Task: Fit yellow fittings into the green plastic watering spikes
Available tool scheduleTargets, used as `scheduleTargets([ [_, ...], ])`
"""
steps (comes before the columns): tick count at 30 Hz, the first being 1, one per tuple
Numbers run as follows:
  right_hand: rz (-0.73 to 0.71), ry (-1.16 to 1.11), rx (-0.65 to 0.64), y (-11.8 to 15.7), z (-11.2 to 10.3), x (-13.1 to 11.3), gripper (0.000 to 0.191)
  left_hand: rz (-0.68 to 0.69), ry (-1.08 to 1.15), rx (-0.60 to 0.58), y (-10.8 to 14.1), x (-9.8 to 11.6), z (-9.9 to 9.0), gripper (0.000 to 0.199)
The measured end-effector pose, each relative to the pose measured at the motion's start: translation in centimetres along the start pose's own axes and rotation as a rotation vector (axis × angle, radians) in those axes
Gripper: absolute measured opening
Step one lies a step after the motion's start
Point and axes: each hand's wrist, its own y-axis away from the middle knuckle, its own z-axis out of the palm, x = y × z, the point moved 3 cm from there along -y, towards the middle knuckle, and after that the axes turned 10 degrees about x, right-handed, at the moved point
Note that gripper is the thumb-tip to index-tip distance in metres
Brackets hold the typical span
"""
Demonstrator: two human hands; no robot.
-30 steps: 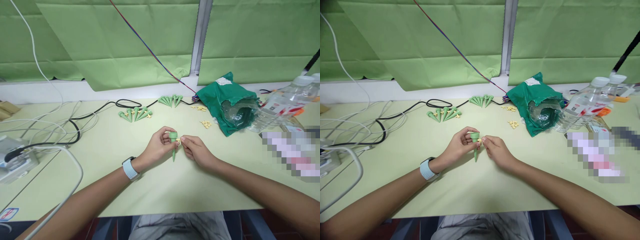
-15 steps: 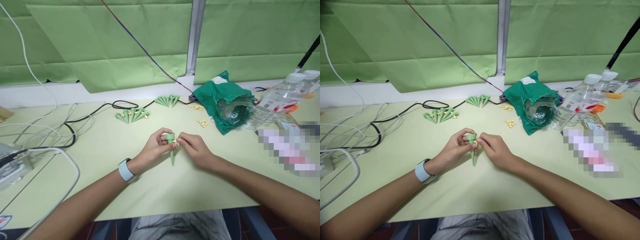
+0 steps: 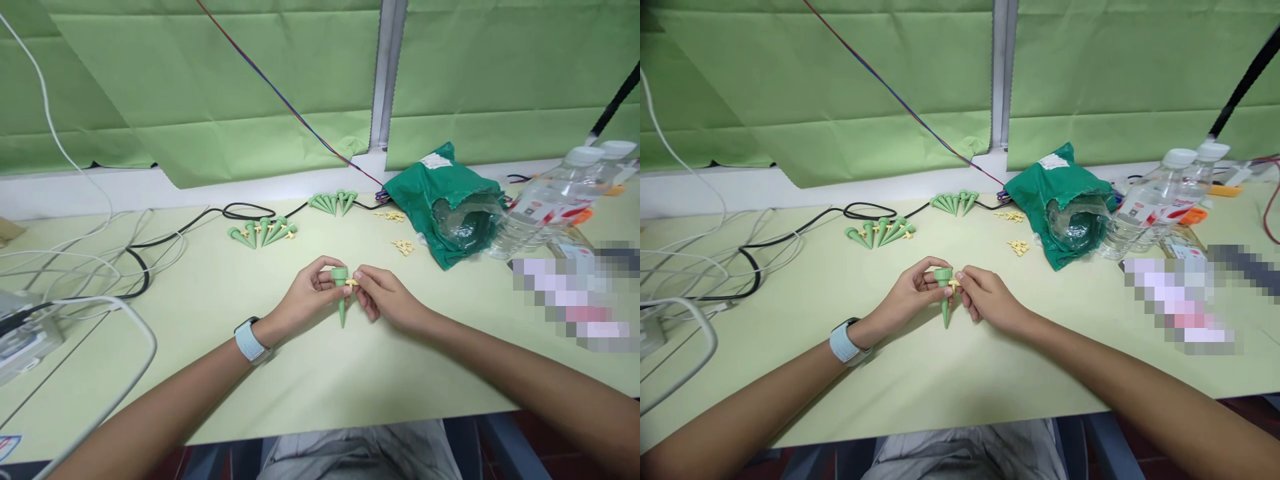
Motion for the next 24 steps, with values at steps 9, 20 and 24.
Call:
scheduleTargets([
  [9, 0.088, -0.104, 0.010, -1.4, -1.7, 0.0, 0.029, -0.071, 0.229, -0.057, 0.0, -0.4, 0.5, 0.036],
  [20, 0.051, -0.117, 0.039, -1.2, -1.2, -0.2, 0.032, -0.046, 0.134, -0.022, -0.6, -1.0, 0.0, 0.028],
  [24, 0.021, -0.097, 0.098, -1.3, -1.3, -0.3, 0.036, -0.080, 0.197, 0.005, -0.5, -1.0, 0.0, 0.027],
])
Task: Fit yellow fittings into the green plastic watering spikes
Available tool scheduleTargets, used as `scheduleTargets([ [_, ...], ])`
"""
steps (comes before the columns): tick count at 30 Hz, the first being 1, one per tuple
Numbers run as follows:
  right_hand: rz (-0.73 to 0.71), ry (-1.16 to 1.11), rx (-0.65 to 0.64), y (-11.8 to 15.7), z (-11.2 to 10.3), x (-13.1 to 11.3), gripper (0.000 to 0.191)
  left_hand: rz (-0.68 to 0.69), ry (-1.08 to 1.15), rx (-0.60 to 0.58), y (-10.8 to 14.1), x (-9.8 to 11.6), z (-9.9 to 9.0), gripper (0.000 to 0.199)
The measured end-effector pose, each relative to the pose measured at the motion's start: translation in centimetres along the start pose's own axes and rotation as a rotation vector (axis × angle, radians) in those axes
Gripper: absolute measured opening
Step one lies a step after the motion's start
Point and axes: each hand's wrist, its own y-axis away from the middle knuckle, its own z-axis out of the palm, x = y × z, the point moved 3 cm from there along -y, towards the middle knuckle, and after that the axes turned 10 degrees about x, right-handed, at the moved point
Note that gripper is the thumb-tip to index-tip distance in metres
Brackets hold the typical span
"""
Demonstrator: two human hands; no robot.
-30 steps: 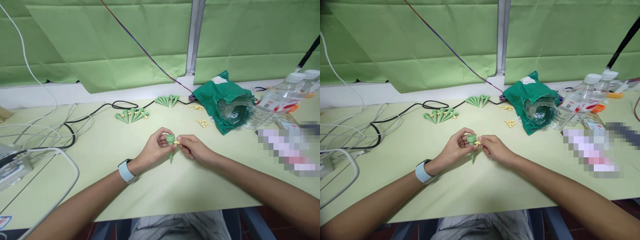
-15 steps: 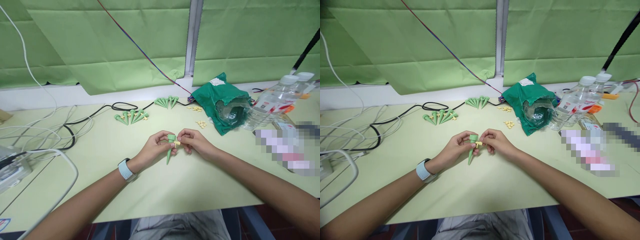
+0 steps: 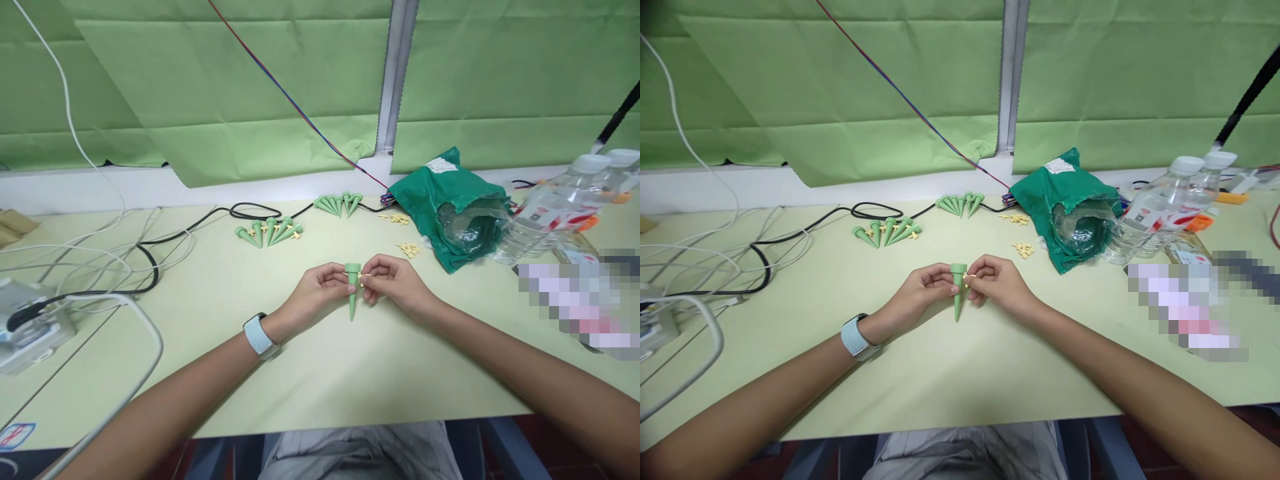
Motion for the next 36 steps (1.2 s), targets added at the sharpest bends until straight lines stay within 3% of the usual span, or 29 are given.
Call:
scheduleTargets([
  [8, -0.189, 0.085, 0.019, 0.9, 0.3, -0.3, 0.028, -0.071, 0.081, -0.069, 0.2, -0.1, -0.1, 0.022],
  [17, -0.083, 0.003, -0.040, 0.4, 0.2, -0.1, 0.037, -0.050, 0.010, -0.040, 0.3, 0.4, 0.2, 0.026],
  [26, -0.148, 0.084, 0.021, 0.8, 0.6, -0.2, 0.036, -0.034, 0.016, -0.055, 0.2, 0.1, 0.0, 0.023],
  [32, -0.082, 0.105, -0.005, 0.7, 0.5, 0.0, 0.033, 0.048, -0.152, -0.036, 0.3, 0.6, 0.1, 0.016],
  [36, -0.148, 0.230, -0.057, 0.7, 0.4, 0.3, 0.023, 0.176, -0.424, 0.110, -0.4, 1.0, -1.6, 0.026],
])
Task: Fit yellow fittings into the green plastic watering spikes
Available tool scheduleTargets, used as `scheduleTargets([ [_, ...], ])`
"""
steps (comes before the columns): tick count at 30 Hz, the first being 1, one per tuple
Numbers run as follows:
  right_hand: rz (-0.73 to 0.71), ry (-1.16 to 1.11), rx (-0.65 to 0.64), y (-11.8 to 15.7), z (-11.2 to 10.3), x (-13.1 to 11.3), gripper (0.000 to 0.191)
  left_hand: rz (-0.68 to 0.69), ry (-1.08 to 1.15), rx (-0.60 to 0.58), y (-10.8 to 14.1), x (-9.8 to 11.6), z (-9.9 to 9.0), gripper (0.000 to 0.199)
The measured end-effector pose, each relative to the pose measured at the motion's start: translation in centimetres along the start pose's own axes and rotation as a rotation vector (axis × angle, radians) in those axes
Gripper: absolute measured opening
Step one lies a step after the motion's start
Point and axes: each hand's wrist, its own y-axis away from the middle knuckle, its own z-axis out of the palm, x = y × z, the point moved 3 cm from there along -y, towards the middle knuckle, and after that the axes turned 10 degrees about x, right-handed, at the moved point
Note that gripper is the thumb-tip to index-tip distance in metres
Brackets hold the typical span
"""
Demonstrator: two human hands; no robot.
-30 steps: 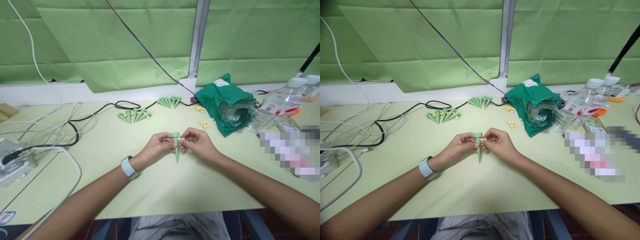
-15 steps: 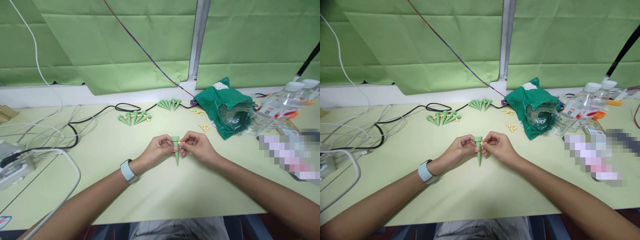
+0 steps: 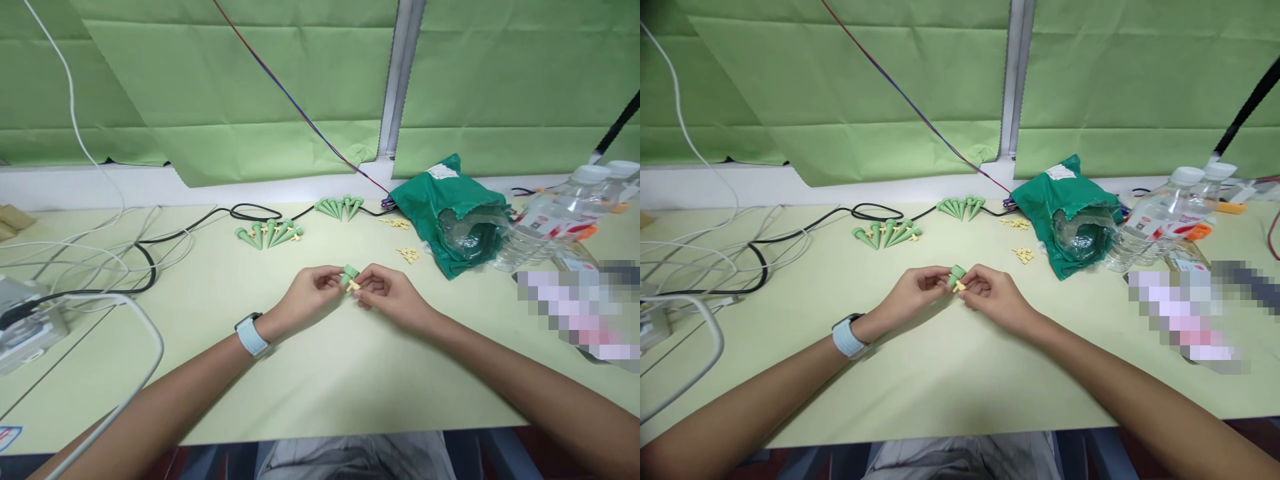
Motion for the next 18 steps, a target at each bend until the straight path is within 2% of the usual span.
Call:
scheduleTargets([
  [6, -0.061, 0.192, -0.033, -0.1, -0.1, 0.8, 0.012, 0.258, -0.465, 0.199, -2.9, -1.6, -5.1, 0.024],
  [9, -0.064, 0.202, -0.053, -0.1, -0.1, 1.0, 0.012, 0.342, -0.702, 0.241, -4.1, -2.3, -7.2, 0.026],
  [12, -0.064, 0.201, -0.063, -0.1, -0.1, 1.0, 0.012, 0.369, -0.793, 0.276, -4.7, -2.6, -8.2, 0.027],
  [18, -0.054, 0.200, -0.073, -0.1, -0.2, 1.0, 0.013, 0.345, -0.937, 0.452, -4.8, -2.7, -9.1, 0.024],
])
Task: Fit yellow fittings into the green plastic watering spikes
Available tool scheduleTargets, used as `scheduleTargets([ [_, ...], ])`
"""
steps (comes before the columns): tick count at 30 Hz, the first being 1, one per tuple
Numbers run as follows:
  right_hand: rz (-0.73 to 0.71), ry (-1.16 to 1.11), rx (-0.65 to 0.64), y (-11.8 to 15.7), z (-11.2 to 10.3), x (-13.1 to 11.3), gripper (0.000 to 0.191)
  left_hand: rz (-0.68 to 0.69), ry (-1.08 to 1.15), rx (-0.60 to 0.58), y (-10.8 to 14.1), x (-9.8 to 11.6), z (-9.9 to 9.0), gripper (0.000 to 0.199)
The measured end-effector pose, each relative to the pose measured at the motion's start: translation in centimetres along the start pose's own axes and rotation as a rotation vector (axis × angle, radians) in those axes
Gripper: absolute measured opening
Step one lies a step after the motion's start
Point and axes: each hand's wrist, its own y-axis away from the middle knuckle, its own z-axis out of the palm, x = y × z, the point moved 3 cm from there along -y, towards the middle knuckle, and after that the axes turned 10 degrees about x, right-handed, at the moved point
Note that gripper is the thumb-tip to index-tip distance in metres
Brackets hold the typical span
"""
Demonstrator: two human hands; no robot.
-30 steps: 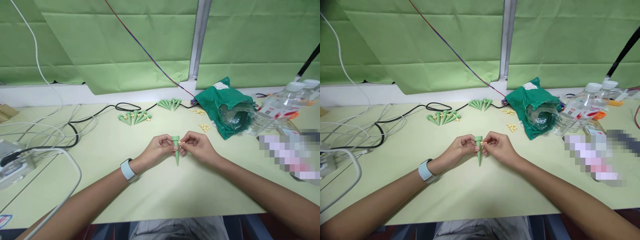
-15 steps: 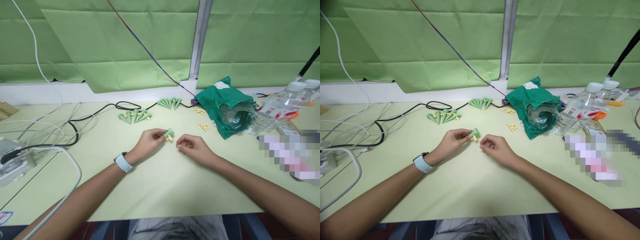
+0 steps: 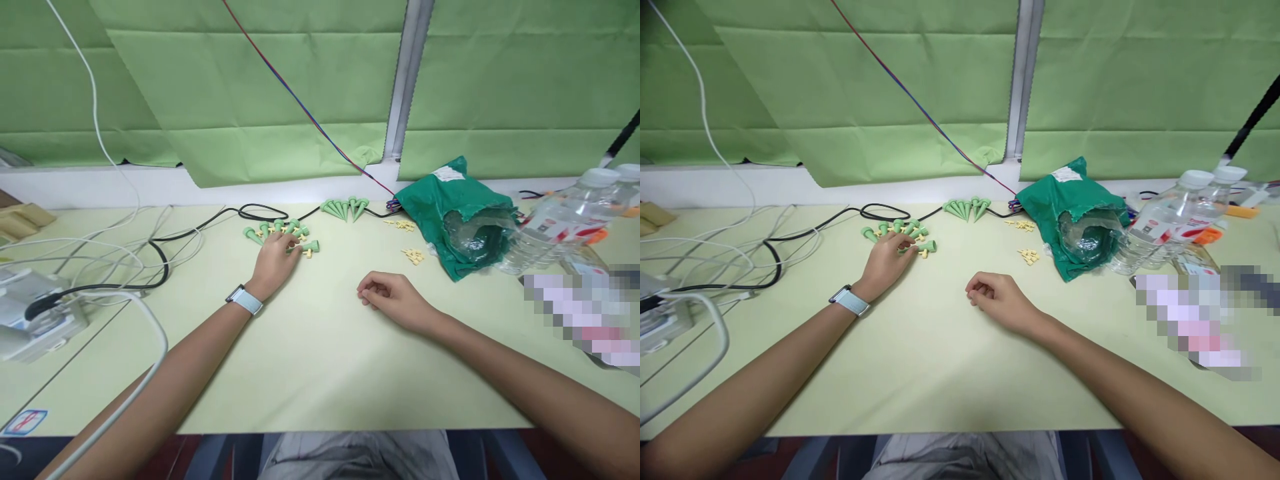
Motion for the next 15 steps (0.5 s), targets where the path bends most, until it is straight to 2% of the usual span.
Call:
scheduleTargets([
  [8, -0.010, 0.000, -0.008, -0.1, 0.1, 0.1, 0.013, -0.025, -0.124, -0.053, -0.1, -1.0, 0.3, 0.023],
  [15, -0.024, 0.004, -0.013, -0.1, 0.0, 0.0, 0.014, -0.033, -0.146, -0.042, -0.6, -2.2, 0.2, 0.025],
])
